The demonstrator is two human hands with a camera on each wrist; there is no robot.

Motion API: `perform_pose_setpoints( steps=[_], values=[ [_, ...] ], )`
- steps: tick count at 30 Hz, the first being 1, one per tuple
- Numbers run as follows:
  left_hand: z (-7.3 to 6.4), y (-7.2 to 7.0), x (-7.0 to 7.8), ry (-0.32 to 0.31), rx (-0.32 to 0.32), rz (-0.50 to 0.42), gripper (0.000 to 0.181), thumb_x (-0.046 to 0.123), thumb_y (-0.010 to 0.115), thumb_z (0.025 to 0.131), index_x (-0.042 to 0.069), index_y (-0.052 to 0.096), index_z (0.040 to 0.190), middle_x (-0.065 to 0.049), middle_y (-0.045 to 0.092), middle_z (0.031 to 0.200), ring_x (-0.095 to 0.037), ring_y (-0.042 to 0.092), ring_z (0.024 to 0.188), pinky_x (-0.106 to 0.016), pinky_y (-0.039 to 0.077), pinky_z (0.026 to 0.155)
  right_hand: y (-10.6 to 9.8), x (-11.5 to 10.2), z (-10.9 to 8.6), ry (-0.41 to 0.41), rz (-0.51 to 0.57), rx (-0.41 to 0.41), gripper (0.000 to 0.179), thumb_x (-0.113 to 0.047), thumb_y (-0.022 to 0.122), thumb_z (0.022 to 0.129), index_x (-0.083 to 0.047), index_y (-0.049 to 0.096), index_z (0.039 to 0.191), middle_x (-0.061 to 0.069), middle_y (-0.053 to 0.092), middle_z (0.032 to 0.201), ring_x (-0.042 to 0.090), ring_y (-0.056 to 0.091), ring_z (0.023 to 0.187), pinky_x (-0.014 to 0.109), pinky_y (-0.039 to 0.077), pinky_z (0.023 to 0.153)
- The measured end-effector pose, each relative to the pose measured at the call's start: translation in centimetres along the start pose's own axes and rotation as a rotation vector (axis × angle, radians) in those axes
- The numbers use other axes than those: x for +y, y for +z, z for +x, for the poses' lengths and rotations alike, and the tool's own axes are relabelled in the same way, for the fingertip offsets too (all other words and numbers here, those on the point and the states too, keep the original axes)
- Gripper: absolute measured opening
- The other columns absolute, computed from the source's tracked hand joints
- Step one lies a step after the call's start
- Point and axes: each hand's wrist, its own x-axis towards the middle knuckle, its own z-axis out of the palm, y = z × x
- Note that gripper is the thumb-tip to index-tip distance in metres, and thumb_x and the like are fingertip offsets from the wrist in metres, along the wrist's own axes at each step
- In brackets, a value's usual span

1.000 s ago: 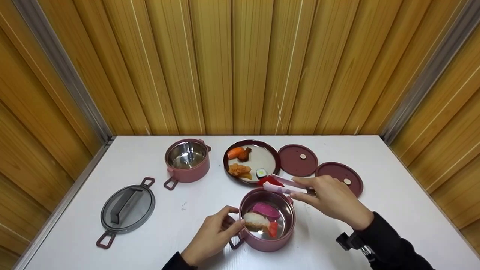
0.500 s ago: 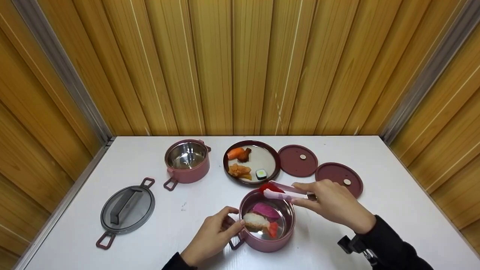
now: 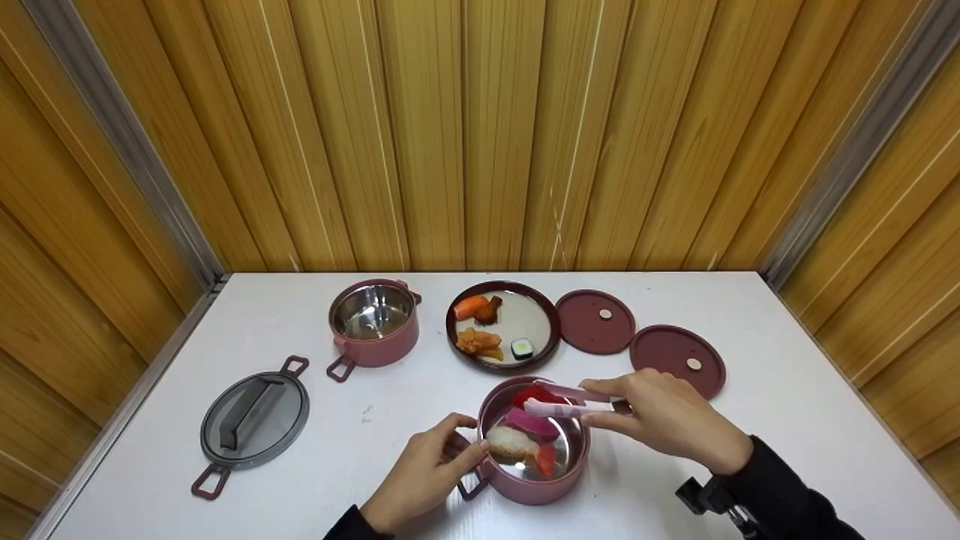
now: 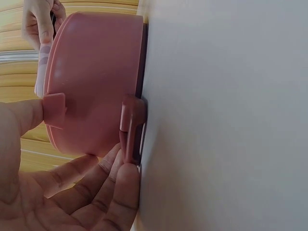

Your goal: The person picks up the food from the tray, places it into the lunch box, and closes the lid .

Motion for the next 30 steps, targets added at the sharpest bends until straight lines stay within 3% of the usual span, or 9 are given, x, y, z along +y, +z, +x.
perform_pose_setpoints(
  steps=[7,14,18,24,30],
  values=[
    [0.0,0.1,0.0,0.010,0.008,-0.002,0.041,0.036,0.069,0.111,0.004,0.066,0.137,-0.003,0.078,0.095,-0.009,0.074,0.085,-0.018,0.055,0.072,0.2,-0.1,-0.1,-0.039,0.006,-0.053,0.055,-0.060,0.075,0.100,-0.019,0.081,0.136,-0.010,0.073,0.078,-0.001,0.040,0.063,0.023,0.032,0.053],
    [-0.1,0.1,0.0,0.006,0.009,0.002,0.041,0.036,0.069,0.111,0.004,0.066,0.137,-0.003,0.077,0.096,-0.008,0.073,0.085,-0.018,0.055,0.073,0.8,-0.2,-0.1,-0.087,0.009,-0.104,0.055,-0.059,0.076,0.100,-0.017,0.081,0.135,0.003,0.085,0.101,-0.001,0.039,0.062,0.023,0.031,0.053],
    [0.0,0.1,0.0,0.003,0.008,0.003,0.041,0.036,0.068,0.111,0.004,0.066,0.137,-0.003,0.077,0.096,-0.008,0.072,0.084,-0.019,0.055,0.073,1.1,-0.3,-0.1,-0.099,0.001,-0.117,0.053,-0.060,0.076,0.099,-0.019,0.084,0.131,0.000,0.083,0.091,-0.001,0.044,0.067,0.023,0.033,0.055],
    [0.0,0.1,-0.1,-0.008,0.002,-0.008,0.042,0.036,0.069,0.111,0.005,0.067,0.138,-0.003,0.078,0.096,-0.009,0.073,0.085,-0.019,0.055,0.073,1.2,-0.3,-0.2,-0.098,0.003,-0.151,0.050,-0.059,0.079,0.097,-0.022,0.084,0.130,-0.002,0.081,0.091,-0.001,0.042,0.069,0.023,0.032,0.055],
    [0.0,0.0,0.0,-0.020,-0.006,-0.017,0.043,0.036,0.069,0.111,0.004,0.066,0.139,-0.004,0.078,0.098,-0.011,0.074,0.087,-0.019,0.055,0.073,1.3,-0.3,-0.3,-0.138,-0.008,-0.158,0.050,-0.057,0.079,0.097,-0.019,0.085,0.129,0.000,0.085,0.102,-0.002,0.043,0.070,0.022,0.033,0.058]
  ],
)
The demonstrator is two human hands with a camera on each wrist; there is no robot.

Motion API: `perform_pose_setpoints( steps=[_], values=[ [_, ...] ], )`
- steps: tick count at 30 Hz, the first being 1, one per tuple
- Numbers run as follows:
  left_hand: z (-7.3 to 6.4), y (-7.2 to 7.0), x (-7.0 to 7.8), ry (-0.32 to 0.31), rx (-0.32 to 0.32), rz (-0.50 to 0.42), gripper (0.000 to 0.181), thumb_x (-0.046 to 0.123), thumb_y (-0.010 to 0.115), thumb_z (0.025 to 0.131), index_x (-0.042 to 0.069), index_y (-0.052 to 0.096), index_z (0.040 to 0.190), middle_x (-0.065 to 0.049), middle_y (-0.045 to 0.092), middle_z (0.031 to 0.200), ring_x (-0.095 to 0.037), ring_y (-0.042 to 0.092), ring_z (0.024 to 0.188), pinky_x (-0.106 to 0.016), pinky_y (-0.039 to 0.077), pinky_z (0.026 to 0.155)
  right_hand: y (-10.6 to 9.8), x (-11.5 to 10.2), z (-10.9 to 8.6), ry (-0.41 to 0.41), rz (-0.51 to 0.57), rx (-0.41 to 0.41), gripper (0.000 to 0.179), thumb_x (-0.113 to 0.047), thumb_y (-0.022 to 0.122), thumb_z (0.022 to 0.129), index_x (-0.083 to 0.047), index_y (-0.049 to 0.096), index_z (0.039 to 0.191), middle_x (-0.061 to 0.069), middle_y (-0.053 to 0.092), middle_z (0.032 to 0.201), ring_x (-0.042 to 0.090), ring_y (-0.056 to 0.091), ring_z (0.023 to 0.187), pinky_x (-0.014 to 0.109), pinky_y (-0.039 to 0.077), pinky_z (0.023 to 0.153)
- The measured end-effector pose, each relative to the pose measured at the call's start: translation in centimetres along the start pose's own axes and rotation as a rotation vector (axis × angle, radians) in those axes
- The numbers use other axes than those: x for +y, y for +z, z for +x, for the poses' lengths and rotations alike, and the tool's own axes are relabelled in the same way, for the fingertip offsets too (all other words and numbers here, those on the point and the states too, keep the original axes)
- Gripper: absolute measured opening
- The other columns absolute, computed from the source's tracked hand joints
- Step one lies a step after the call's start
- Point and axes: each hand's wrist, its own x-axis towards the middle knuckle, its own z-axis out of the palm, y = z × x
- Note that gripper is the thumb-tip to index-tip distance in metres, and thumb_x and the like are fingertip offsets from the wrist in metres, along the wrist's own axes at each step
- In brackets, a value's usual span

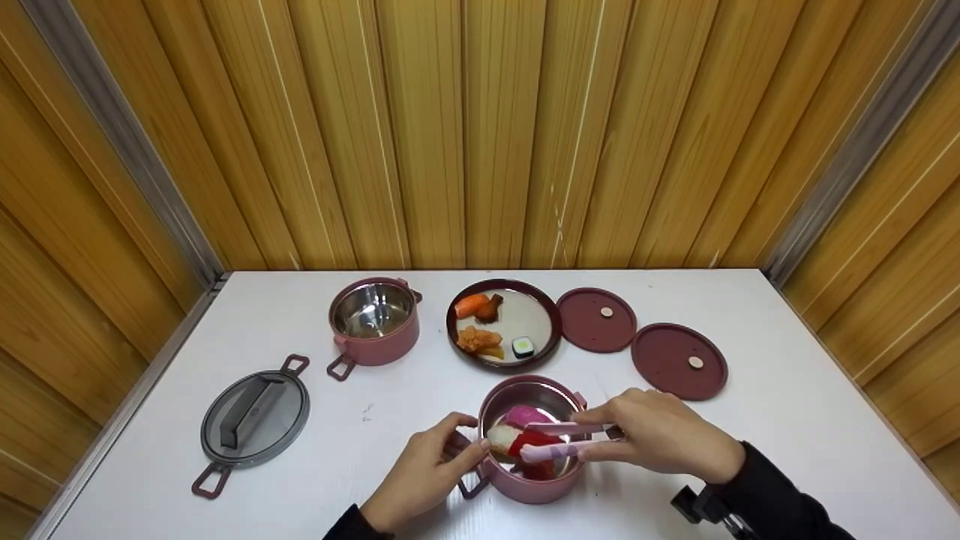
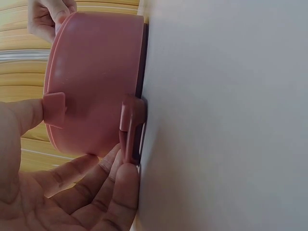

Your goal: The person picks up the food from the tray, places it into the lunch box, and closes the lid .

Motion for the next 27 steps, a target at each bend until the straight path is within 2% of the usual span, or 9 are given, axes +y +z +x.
perform_pose_setpoints(
  steps=[3,13,18,22,25,27],
  values=[
    [-0.03,-0.02,-0.01,-0.002,-0.001,0.000,0.043,0.036,0.068,0.111,0.004,0.066,0.140,-0.004,0.078,0.098,-0.011,0.074,0.087,-0.019,0.055,0.073,0.04,0.00,-0.10,-0.014,-0.007,-0.004,0.049,-0.056,0.080,0.097,-0.019,0.085,0.128,0.000,0.086,0.110,-0.002,0.047,0.074,0.022,0.035,0.061],
    [0.01,-0.06,0.05,-0.024,-0.014,-0.010,0.045,0.038,0.068,0.111,0.005,0.065,0.141,-0.005,0.078,0.099,-0.015,0.075,0.090,-0.021,0.056,0.074,0.01,-0.26,-0.07,-0.022,-0.024,-0.034,0.047,-0.058,0.079,0.097,-0.023,0.085,0.128,-0.006,0.086,0.110,-0.002,0.051,0.078,0.023,0.035,0.063],
    [0.05,-0.07,0.07,-0.019,-0.013,0.000,0.044,0.037,0.068,0.111,0.005,0.065,0.140,-0.005,0.078,0.098,-0.015,0.075,0.090,-0.021,0.056,0.074,0.03,-0.40,0.05,-0.029,-0.003,-0.048,0.043,-0.057,0.079,0.096,-0.026,0.086,0.125,-0.012,0.083,0.095,-0.004,0.047,0.073,0.022,0.035,0.060],
    [0.03,-0.04,0.09,-0.014,-0.010,0.007,0.044,0.038,0.068,0.111,0.005,0.065,0.140,-0.005,0.078,0.098,-0.014,0.075,0.089,-0.021,0.056,0.074,0.09,-0.48,0.06,-0.014,0.013,-0.061,0.045,-0.056,0.081,0.095,-0.025,0.085,0.127,-0.015,0.064,0.070,-0.003,0.037,0.066,0.022,0.030,0.057],
    [-0.01,-0.02,0.12,-0.015,-0.009,0.005,0.044,0.038,0.068,0.111,0.005,0.065,0.140,-0.005,0.078,0.098,-0.014,0.075,0.089,-0.021,0.056,0.074,0.16,-0.57,0.01,-0.008,0.008,-0.070,0.047,-0.056,0.081,0.095,-0.022,0.085,0.128,-0.016,0.057,0.067,-0.001,0.037,0.068,0.022,0.031,0.058],
    [-0.03,-0.01,0.12,-0.010,-0.006,0.006,0.044,0.038,0.068,0.111,0.005,0.065,0.139,-0.005,0.078,0.098,-0.013,0.075,0.089,-0.021,0.056,0.074,0.21,-0.63,-0.02,-0.013,-0.005,-0.069,0.047,-0.056,0.081,0.095,-0.022,0.085,0.128,-0.015,0.064,0.073,-0.001,0.042,0.072,0.022,0.034,0.061]
  ],
)
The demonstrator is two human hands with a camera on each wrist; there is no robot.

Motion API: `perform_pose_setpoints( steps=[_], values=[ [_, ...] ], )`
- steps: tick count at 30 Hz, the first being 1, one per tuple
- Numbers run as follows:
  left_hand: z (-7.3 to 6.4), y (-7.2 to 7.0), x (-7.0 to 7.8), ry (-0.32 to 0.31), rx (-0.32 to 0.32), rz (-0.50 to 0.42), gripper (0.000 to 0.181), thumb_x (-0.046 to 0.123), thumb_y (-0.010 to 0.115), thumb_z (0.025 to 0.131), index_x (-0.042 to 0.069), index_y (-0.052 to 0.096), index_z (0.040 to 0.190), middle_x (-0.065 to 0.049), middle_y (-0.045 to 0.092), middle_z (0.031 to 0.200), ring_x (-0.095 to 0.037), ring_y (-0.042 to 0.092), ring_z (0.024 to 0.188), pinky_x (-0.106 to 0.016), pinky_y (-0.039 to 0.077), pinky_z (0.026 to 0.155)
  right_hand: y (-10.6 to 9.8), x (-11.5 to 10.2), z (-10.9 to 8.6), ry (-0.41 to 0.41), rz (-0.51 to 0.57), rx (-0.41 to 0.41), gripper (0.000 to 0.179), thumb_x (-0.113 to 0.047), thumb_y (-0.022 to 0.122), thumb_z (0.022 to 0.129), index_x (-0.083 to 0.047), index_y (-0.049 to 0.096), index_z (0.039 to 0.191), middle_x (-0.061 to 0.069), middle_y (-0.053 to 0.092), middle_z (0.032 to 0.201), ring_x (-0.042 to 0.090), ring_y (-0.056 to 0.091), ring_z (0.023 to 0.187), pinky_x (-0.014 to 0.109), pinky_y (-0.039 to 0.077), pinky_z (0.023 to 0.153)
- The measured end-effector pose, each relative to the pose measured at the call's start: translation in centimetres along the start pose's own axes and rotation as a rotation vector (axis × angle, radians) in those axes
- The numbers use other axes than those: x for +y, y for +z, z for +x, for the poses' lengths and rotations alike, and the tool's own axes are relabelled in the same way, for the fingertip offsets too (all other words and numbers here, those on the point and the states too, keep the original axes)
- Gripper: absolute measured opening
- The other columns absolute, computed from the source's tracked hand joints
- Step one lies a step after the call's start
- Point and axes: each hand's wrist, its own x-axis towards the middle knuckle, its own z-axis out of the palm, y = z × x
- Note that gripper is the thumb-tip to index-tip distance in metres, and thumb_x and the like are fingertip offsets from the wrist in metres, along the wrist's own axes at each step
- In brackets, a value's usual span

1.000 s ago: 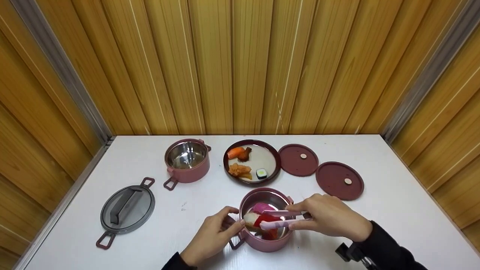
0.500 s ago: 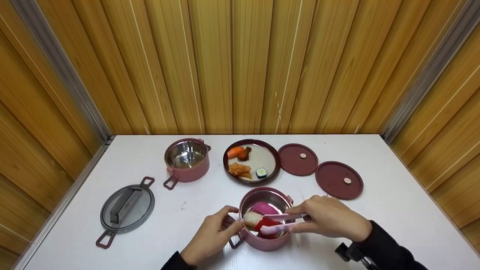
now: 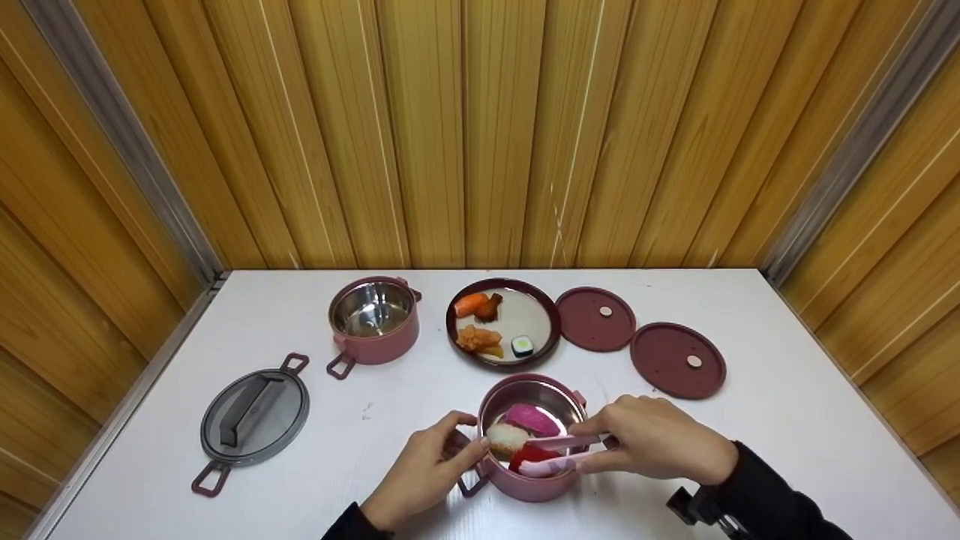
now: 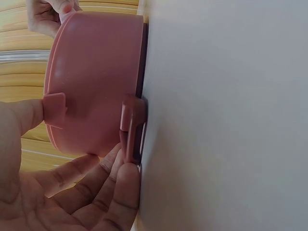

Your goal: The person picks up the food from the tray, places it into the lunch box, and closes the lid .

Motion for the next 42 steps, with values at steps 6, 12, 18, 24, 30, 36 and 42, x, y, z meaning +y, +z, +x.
perform_pose_setpoints(
  steps=[6,12,18,24,30,36,42],
  values=[
    [0.03,0.03,-0.09,0.029,0.011,0.021,0.041,0.036,0.068,0.111,0.004,0.066,0.138,-0.005,0.078,0.097,-0.011,0.074,0.087,-0.020,0.056,0.074,0.02,-0.13,0.10,-0.007,-0.015,-0.001,0.047,-0.055,0.082,0.095,-0.023,0.085,0.128,-0.009,0.078,0.090,-0.001,0.047,0.077,0.023,0.037,0.063],
    [0.07,0.05,-0.10,0.029,0.010,0.014,0.040,0.035,0.068,0.111,0.004,0.067,0.138,-0.005,0.078,0.097,-0.011,0.074,0.086,-0.020,0.056,0.074,-0.05,-0.12,0.35,0.013,-0.001,-0.025,0.047,-0.056,0.082,0.094,-0.024,0.085,0.128,-0.017,0.060,0.074,0.000,0.044,0.074,0.023,0.035,0.062],
    [0.05,0.03,-0.06,0.028,0.010,0.010,0.041,0.035,0.068,0.111,0.004,0.067,0.138,-0.005,0.078,0.097,-0.011,0.074,0.086,-0.020,0.056,0.074,-0.09,-0.16,0.52,0.020,0.004,-0.032,0.048,-0.057,0.081,0.094,-0.024,0.085,0.129,-0.017,0.059,0.074,0.001,0.045,0.074,0.024,0.036,0.061],
    [-0.05,-0.04,0.01,0.022,0.007,0.009,0.041,0.036,0.068,0.112,0.004,0.066,0.138,-0.005,0.079,0.098,-0.012,0.075,0.087,-0.020,0.056,0.075,-0.03,-0.18,0.61,0.028,-0.015,-0.035,0.048,-0.059,0.081,0.094,-0.026,0.084,0.129,-0.015,0.068,0.082,0.002,0.050,0.079,0.026,0.038,0.064],
    [-0.07,-0.03,-0.04,0.012,-0.001,0.005,0.042,0.036,0.067,0.112,0.003,0.066,0.139,-0.005,0.078,0.099,-0.011,0.074,0.088,-0.020,0.056,0.075,0.08,-0.13,0.71,0.028,-0.006,-0.041,0.048,-0.059,0.081,0.094,-0.026,0.085,0.129,-0.014,0.069,0.082,0.003,0.051,0.078,0.026,0.038,0.064],
    [0.01,-0.05,-0.12,0.024,0.006,0.021,0.043,0.036,0.067,0.112,0.003,0.065,0.139,-0.004,0.079,0.099,-0.009,0.075,0.088,-0.019,0.055,0.076,0.02,-0.23,0.74,0.045,-0.024,-0.041,0.049,-0.061,0.081,0.093,-0.028,0.084,0.130,-0.014,0.063,0.076,0.005,0.053,0.079,0.027,0.038,0.064],
    [0.04,-0.04,-0.19,0.029,0.008,0.024,0.044,0.037,0.067,0.112,0.003,0.065,0.139,-0.003,0.078,0.098,-0.007,0.074,0.086,-0.019,0.056,0.075,-0.02,-0.25,0.80,0.045,-0.021,-0.045,0.048,-0.061,0.080,0.093,-0.029,0.084,0.129,-0.015,0.061,0.075,0.004,0.051,0.078,0.027,0.038,0.064]
  ],
)
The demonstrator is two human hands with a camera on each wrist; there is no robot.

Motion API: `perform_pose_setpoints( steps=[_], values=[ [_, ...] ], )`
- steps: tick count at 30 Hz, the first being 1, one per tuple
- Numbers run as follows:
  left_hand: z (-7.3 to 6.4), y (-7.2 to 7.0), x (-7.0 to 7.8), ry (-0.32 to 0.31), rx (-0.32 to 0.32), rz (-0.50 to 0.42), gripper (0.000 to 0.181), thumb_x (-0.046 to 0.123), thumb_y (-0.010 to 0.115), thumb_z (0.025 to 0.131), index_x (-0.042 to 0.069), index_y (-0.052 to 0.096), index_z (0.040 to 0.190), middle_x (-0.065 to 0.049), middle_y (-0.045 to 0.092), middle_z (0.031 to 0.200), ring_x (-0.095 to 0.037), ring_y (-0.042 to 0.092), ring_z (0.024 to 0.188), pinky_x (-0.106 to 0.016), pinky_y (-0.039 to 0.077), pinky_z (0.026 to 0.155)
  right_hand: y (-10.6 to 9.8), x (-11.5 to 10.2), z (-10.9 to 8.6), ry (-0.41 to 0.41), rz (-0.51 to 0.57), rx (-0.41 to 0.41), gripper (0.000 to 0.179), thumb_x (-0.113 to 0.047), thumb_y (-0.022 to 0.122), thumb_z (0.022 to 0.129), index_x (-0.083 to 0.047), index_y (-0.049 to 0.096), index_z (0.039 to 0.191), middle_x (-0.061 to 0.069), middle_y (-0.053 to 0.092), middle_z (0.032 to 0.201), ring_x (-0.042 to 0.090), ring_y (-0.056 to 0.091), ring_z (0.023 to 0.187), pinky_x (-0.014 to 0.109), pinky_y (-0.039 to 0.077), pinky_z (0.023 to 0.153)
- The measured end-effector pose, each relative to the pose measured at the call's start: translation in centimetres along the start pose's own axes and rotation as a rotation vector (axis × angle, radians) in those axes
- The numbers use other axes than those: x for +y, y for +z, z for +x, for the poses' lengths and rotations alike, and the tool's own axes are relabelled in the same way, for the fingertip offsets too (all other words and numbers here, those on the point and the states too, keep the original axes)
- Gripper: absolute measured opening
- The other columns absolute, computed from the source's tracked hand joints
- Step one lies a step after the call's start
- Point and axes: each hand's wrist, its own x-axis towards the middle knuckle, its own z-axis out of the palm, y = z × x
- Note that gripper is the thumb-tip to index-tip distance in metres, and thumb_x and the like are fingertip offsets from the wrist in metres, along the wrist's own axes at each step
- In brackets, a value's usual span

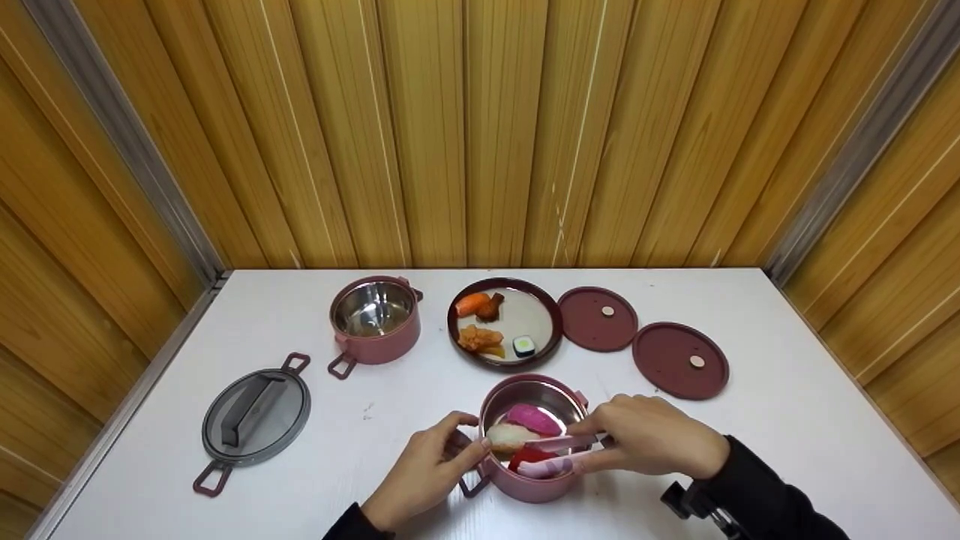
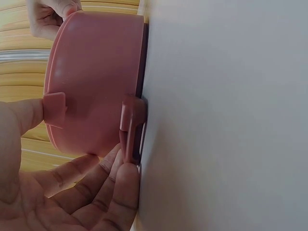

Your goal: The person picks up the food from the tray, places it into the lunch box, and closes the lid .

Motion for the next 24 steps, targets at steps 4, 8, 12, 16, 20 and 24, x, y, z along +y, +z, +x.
perform_pose_setpoints(
  steps=[4,8,12,16,20,24],
  values=[
    [-0.02,0.03,-0.01,0.003,0.001,0.003,0.045,0.038,0.067,0.111,0.002,0.066,0.139,-0.003,0.078,0.097,-0.006,0.073,0.086,-0.019,0.055,0.075,-0.02,0.02,-0.06,0.009,0.008,-0.006,0.049,-0.060,0.081,0.093,-0.028,0.084,0.130,-0.016,0.059,0.075,0.004,0.050,0.079,0.027,0.038,0.064],
    [-0.02,0.06,-0.03,0.011,0.006,0.004,0.044,0.037,0.067,0.111,0.002,0.066,0.138,-0.003,0.079,0.097,-0.007,0.073,0.085,-0.019,0.055,0.074,-0.01,0.04,-0.11,0.017,0.017,-0.008,0.051,-0.060,0.081,0.093,-0.027,0.084,0.131,-0.017,0.058,0.075,0.004,0.050,0.080,0.027,0.038,0.065],
    [-0.03,0.07,-0.02,0.022,0.012,0.003,0.043,0.037,0.068,0.111,0.003,0.066,0.137,-0.003,0.079,0.097,-0.007,0.074,0.085,-0.019,0.055,0.074,0.02,0.05,-0.10,0.015,0.013,-0.002,0.051,-0.060,0.081,0.093,-0.026,0.084,0.131,-0.017,0.058,0.074,0.003,0.050,0.079,0.027,0.038,0.065],
    [-0.06,0.10,0.05,0.026,0.017,0.000,0.042,0.037,0.068,0.111,0.003,0.067,0.137,-0.004,0.079,0.096,-0.008,0.075,0.085,-0.019,0.055,0.073,0.01,0.07,-0.11,0.007,0.014,0.001,0.052,-0.060,0.081,0.093,-0.025,0.084,0.131,-0.017,0.058,0.074,0.003,0.049,0.078,0.026,0.038,0.065],
    [-0.08,0.12,0.13,0.023,0.019,0.003,0.042,0.038,0.067,0.111,0.004,0.067,0.137,-0.003,0.079,0.097,-0.009,0.075,0.086,-0.019,0.055,0.074,-0.02,0.10,-0.14,-0.004,0.014,0.003,0.050,-0.059,0.081,0.093,-0.025,0.084,0.130,-0.018,0.061,0.076,0.002,0.050,0.079,0.025,0.038,0.065],
    [-0.08,0.11,0.17,0.016,0.017,0.007,0.043,0.038,0.067,0.111,0.004,0.067,0.137,-0.003,0.079,0.097,-0.011,0.076,0.087,-0.019,0.056,0.075,-0.06,0.09,-0.25,-0.007,0.013,0.002,0.048,-0.059,0.081,0.094,-0.025,0.085,0.129,-0.018,0.063,0.078,0.002,0.051,0.080,0.025,0.038,0.065]
  ],
)
